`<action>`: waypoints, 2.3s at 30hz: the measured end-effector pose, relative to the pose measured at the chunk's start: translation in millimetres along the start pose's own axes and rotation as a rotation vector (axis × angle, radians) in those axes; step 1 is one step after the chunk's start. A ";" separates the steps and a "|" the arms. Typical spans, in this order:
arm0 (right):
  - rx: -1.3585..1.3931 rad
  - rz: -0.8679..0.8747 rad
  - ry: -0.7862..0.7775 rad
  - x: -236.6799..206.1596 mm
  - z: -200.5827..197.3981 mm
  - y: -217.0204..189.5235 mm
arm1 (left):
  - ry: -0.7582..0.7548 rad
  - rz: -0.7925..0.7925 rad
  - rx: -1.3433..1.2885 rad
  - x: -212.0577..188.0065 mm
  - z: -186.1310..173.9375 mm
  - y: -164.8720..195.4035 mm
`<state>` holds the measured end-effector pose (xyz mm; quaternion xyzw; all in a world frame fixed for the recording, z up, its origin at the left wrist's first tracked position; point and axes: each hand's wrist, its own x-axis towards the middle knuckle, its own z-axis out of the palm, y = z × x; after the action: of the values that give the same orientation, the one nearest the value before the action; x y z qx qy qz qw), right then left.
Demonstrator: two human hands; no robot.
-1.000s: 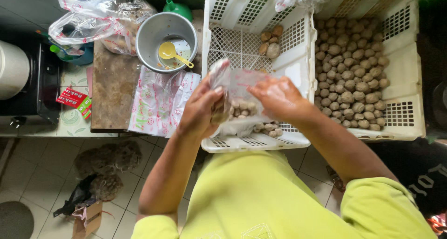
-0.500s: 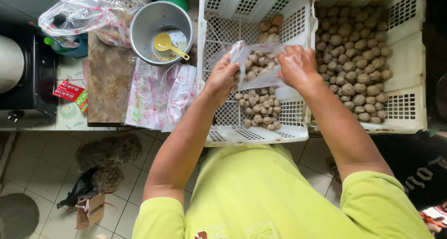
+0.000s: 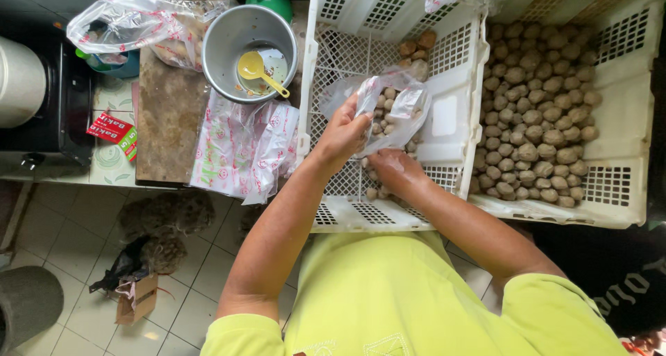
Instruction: The person picks small round nuts from a white plastic crate and places them into a clear plastic bag. They continue filling the bag and then tie it closed.
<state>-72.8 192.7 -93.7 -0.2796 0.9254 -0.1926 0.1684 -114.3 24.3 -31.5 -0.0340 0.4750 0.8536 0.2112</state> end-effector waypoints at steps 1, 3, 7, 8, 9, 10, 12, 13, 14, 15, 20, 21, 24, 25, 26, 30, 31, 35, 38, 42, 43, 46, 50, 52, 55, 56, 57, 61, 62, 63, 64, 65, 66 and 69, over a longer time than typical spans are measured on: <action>0.069 0.049 -0.063 1.4 -1.4 2.3 | 0.011 0.000 -0.023 0.1 -0.8 0.3; 0.116 0.133 -0.115 -1.1 -9.5 6.4 | -0.013 0.086 0.018 0.0 -4.8 1.3; 0.317 0.056 -0.064 -16.7 -27.2 6.4 | 0.039 0.112 -0.034 4.9 -10.3 -0.5; 0.275 -0.020 -0.006 -19.5 -28.4 4.6 | 0.037 0.123 -0.024 4.6 -11.1 -3.0; 0.234 -0.097 0.055 -21.4 -27.6 2.8 | 0.032 0.133 -0.010 4.7 -12.1 -5.4; 0.191 -0.173 0.123 -21.6 -25.0 0.6 | 0.023 0.146 0.007 5.6 -12.9 -7.9; 0.092 -0.167 0.073 -18.6 -15.3 -2.7 | 0.047 0.153 0.019 8.0 -14.1 -14.0; 0.043 -0.165 0.046 -15.9 -9.5 -3.7 | 0.062 0.157 0.025 9.1 -16.0 -16.4; -0.029 -0.130 0.004 -12.8 -3.5 -4.3 | 0.051 0.146 0.005 9.0 -18.3 -19.1; -0.101 -0.092 -0.041 -10.4 1.5 -4.5 | 0.041 0.133 -0.017 8.5 -20.0 -22.3; -0.240 0.028 -0.262 -8.4 7.7 -8.0 | 0.018 0.145 0.027 7.8 -19.5 -21.3; -0.291 -0.014 -0.256 -10.5 4.9 -10.4 | 0.031 0.128 0.012 6.7 -16.3 -17.5; -0.317 -0.066 -0.237 -13.7 -7.0 -23.5 | 0.026 0.144 0.028 -3.3 -5.3 -2.6; -0.308 -0.073 -0.226 -13.8 -10.8 -28.8 | 0.017 0.165 0.046 -5.6 -2.4 3.8; -0.289 -0.061 -0.231 -13.6 -14.3 -33.5 | 0.097 0.064 -0.032 -6.6 0.6 9.1; -0.207 -0.011 -0.271 -11.5 -23.8 -43.1 | 0.107 0.028 -0.053 -7.1 3.3 14.0; -0.180 0.008 -0.290 -11.9 -25.7 -41.8 | 0.032 0.102 0.019 -7.0 1.4 11.1; 0.104 -0.066 -0.297 -17.6 -36.2 -22.4 | 0.012 0.101 0.094 -4.9 -11.9 -1.2; 0.856 -0.152 -0.301 -15.9 -48.5 -2.3 | 0.017 0.128 0.133 -4.5 -16.1 -2.5; 1.523 -0.002 -0.063 7.5 -62.5 19.2 | 0.045 0.097 0.192 -8.6 -5.3 3.1; 1.468 0.066 -0.035 15.0 -64.3 23.5 | 0.050 0.079 0.194 -11.6 -1.1 3.9; 1.155 0.328 0.112 26.5 -66.3 36.8 | 0.084 0.000 -0.053 -24.9 6.3 5.3; 1.166 0.077 0.521 3.6 -58.5 48.7 | 0.103 0.037 -0.141 -25.9 6.1 5.0; 0.796 0.116 0.717 -18.6 -50.8 47.9 | 0.074 0.141 -0.182 -11.6 4.2 5.2; 0.313 -0.164 0.471 -41.2 -34.0 35.9 | 0.018 0.222 -0.220 4.4 5.7 -1.9; 0.171 -0.294 0.287 -42.7 -27.1 30.4 | 0.025 0.193 -0.213 3.0 6.4 -7.0; 0.070 -0.321 0.235 -39.7 -19.3 24.3 | 0.032 0.165 -0.204 0.2 7.0 -11.5; -0.152 -0.201 0.351 -0.4 9.6 7.6 | 0.024 0.155 -0.171 -11.0 5.6 -14.6; -0.106 -0.203 0.342 11.3 14.7 6.1 | 0.026 0.160 -0.172 -13.0 4.5 -12.0; -0.061 -0.205 0.332 21.6 18.3 5.6 | 0.028 0.165 -0.175 -14.3 3.5 -8.9; -0.015 -0.205 0.318 29.3 19.9 5.0 | 0.031 0.167 -0.181 -16.5 3.4 -7.4; 0.030 -0.204 0.303 33.1 17.3 3.0 | 0.044 0.165 -0.201 -17.7 3.6 -6.1; 0.074 -0.205 0.289 34.1 15.8 3.4 | 0.057 0.166 -0.220 -17.9 3.6 -4.7; 0.107 -0.050 0.115 18.0 5.6 7.2 | 0.061 0.192 -0.214 -16.1 2.8 -6.6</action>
<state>-87.9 186.3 -105.5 -0.2816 0.9146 -0.2618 0.1249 -96.7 24.4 -31.1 -0.0368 0.3888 0.9141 0.1092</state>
